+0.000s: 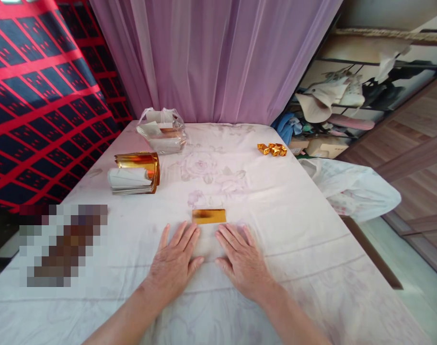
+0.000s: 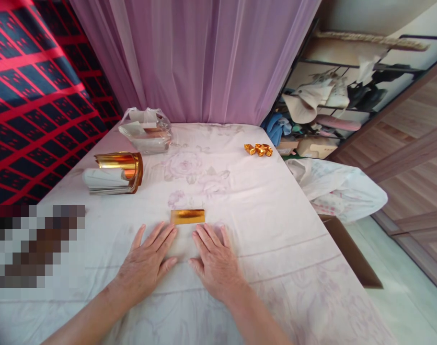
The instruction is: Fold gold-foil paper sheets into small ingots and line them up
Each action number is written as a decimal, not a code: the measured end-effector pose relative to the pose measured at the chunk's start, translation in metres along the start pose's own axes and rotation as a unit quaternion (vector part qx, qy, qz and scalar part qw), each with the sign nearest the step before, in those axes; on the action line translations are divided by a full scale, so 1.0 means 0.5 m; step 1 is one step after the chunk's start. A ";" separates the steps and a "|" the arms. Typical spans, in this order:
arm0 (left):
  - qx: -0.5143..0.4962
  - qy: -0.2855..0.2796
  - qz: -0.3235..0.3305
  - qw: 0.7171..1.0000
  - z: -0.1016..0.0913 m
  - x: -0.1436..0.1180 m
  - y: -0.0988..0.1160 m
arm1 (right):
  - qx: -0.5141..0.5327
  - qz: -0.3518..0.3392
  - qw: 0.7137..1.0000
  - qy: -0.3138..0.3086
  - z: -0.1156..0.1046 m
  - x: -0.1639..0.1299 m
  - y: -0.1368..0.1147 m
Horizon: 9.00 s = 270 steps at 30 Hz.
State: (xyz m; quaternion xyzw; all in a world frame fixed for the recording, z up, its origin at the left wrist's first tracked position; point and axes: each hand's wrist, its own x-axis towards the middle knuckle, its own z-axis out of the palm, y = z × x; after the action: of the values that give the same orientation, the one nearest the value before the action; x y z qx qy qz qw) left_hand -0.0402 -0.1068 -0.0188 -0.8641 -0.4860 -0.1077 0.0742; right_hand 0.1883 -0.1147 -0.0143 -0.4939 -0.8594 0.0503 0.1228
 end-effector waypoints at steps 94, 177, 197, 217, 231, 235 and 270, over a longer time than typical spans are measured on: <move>-0.166 0.070 -0.065 0.981 -0.013 0.064 -0.022 | 0.374 0.272 0.862 -0.207 -0.081 0.163 0.123; -0.238 0.045 0.081 0.967 -0.027 0.063 -0.017 | 0.431 0.339 0.818 -0.176 -0.078 0.176 0.119; -0.219 -0.002 0.073 0.973 -0.019 0.061 -0.016 | 0.247 0.267 0.926 -0.098 -0.069 0.144 0.028; -0.260 0.013 0.043 0.964 -0.019 0.066 -0.024 | 0.198 0.342 0.910 -0.122 -0.072 0.123 0.055; -0.266 0.009 0.040 0.963 -0.018 0.064 -0.021 | 0.230 0.369 0.894 -0.106 -0.064 0.147 0.065; -0.266 0.006 0.041 0.963 -0.016 0.062 -0.021 | 0.272 0.353 0.891 -0.092 -0.061 0.155 0.074; -0.220 0.114 -0.078 0.966 -0.042 0.132 0.067 | 0.637 0.234 0.727 0.106 -0.012 0.156 0.071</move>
State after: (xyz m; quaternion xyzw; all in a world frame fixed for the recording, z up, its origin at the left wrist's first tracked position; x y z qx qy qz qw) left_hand 0.0192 -0.0745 0.0178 -0.8005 -0.5046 -0.3154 -0.0713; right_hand 0.1820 -0.0298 -0.0031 -0.4871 -0.4644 0.5604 0.4828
